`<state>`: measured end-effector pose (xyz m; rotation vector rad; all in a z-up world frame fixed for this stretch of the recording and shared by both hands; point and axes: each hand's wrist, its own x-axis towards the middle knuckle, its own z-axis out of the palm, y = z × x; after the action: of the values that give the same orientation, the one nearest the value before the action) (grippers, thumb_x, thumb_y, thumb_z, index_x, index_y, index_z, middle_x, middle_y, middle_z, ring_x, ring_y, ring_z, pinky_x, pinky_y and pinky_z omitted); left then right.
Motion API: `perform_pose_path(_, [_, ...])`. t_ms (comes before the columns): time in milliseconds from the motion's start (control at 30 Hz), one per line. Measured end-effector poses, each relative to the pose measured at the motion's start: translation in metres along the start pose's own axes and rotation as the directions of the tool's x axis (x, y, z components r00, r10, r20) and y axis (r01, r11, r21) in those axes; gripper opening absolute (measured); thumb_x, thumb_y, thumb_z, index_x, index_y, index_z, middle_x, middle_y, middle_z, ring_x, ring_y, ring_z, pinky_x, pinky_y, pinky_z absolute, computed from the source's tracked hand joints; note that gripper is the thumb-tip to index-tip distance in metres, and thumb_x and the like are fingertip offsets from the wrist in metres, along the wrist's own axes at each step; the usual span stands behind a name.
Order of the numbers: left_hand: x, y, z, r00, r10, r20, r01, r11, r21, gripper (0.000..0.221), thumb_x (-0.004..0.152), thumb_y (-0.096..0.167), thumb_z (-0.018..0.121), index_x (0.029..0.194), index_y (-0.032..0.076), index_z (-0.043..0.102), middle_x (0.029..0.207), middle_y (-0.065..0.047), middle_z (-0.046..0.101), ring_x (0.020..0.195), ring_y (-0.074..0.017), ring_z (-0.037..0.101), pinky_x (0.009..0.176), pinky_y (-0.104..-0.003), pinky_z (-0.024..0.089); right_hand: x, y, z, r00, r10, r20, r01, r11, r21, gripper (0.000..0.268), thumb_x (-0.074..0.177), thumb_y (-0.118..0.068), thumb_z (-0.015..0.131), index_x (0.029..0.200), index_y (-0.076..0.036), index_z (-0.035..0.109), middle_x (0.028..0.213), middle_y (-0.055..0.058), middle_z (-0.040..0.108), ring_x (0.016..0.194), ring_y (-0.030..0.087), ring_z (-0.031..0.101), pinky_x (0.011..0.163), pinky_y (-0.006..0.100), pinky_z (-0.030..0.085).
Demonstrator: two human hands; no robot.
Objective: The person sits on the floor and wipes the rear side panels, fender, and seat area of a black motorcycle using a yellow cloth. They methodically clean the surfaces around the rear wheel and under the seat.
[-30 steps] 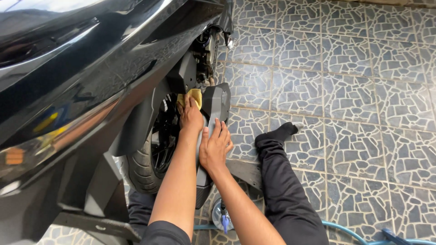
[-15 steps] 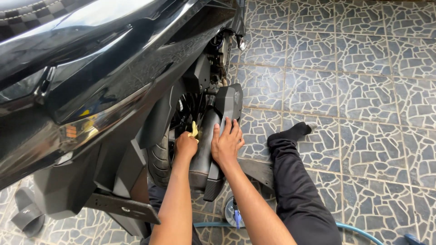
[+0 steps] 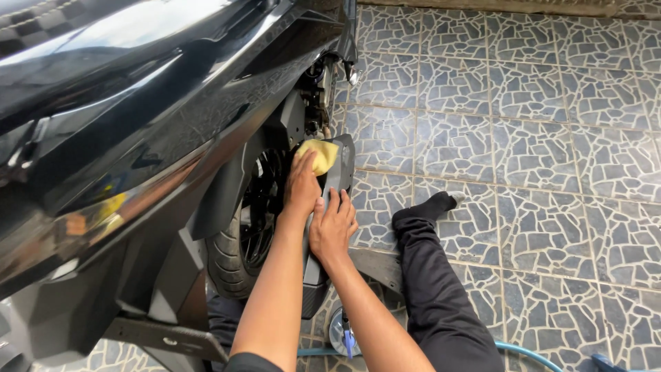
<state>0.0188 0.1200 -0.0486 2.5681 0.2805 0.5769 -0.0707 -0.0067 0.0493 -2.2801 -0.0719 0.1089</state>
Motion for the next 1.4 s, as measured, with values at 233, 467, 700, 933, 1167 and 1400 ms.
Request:
perform_pose_path(233, [0.035,0.011,0.009,0.963,-0.116,0.245,0.127,0.991,-0.032,0.063,0.093,0.007,0.042,0.156,0.004,0.036,0.169,-0.014,0.028,0.155,-0.0357,0.026,0.115,-0.066,0.032,0.002,-0.005,-0.008,0.997,0.048,0.061,-0.052,0.996,0.067,0.051,0.109,-0.046,0.027,0.148,-0.016,0.042,0.155,0.015,0.033,0.142,0.038,0.032,0.11,0.058,0.028])
perform_pose_path(467, [0.032,-0.005,0.033,0.998,-0.043,0.046,0.037,0.992,0.117,0.048,0.089,0.019,0.049,0.134,0.007,0.057,0.146,-0.017,0.058,0.137,-0.0335,0.053,0.111,-0.047,0.044,0.003,-0.002,-0.012,0.996,0.053,0.066,-0.06,0.992,0.11,0.052,0.109,-0.05,0.026,0.148,-0.02,0.042,0.155,0.013,0.034,0.142,0.038,0.033,0.112,0.059,0.028])
perform_pose_path(700, [0.008,0.018,-0.013,0.943,-0.246,0.222,0.213,0.963,0.163,0.04,0.092,0.009,0.046,0.129,0.008,0.062,0.132,-0.013,0.066,0.127,-0.0329,0.061,0.103,-0.045,0.053,0.003,0.004,-0.002,0.999,0.044,-0.006,-0.044,0.996,0.075,0.049,0.109,-0.051,0.03,0.145,-0.021,0.046,0.152,0.01,0.039,0.14,0.033,0.038,0.11,0.058,0.033])
perform_pose_path(933, [-0.067,0.085,-0.12,0.981,-0.02,0.195,0.002,0.996,0.093,0.035,0.093,0.0,0.049,0.121,-0.003,0.07,0.135,-0.021,0.066,0.128,-0.0387,0.06,0.11,-0.047,0.049,-0.003,0.031,0.016,0.984,-0.107,-0.139,0.118,0.991,0.07,0.048,0.111,-0.044,0.034,0.143,-0.012,0.051,0.148,0.021,0.05,0.138,0.04,0.048,0.114,0.057,0.035])
perform_pose_path(1167, [-0.14,0.081,-0.148,0.982,0.081,0.173,-0.114,0.976,0.185,0.029,0.089,0.002,0.054,0.109,0.002,0.074,0.134,-0.014,0.068,0.125,-0.0315,0.062,0.109,-0.038,0.048,-0.084,0.035,-0.019,0.962,-0.273,0.012,0.271,0.958,0.095,0.056,0.114,-0.035,0.028,0.152,0.005,0.041,0.157,0.035,0.035,0.146,0.05,0.034,0.121,0.054,0.027])
perform_pose_path(1400, [-0.199,0.094,-0.191,0.961,0.063,0.27,-0.12,0.972,0.2,0.026,0.092,0.007,0.056,0.111,0.004,0.073,0.141,-0.012,0.064,0.129,-0.0301,0.058,0.114,-0.037,0.045,-0.155,0.022,-0.047,0.929,-0.351,0.117,0.346,0.936,0.062,0.059,0.113,-0.033,0.031,0.158,0.005,0.027,0.163,0.033,0.022,0.15,0.049,0.023,0.123,0.055,0.021])
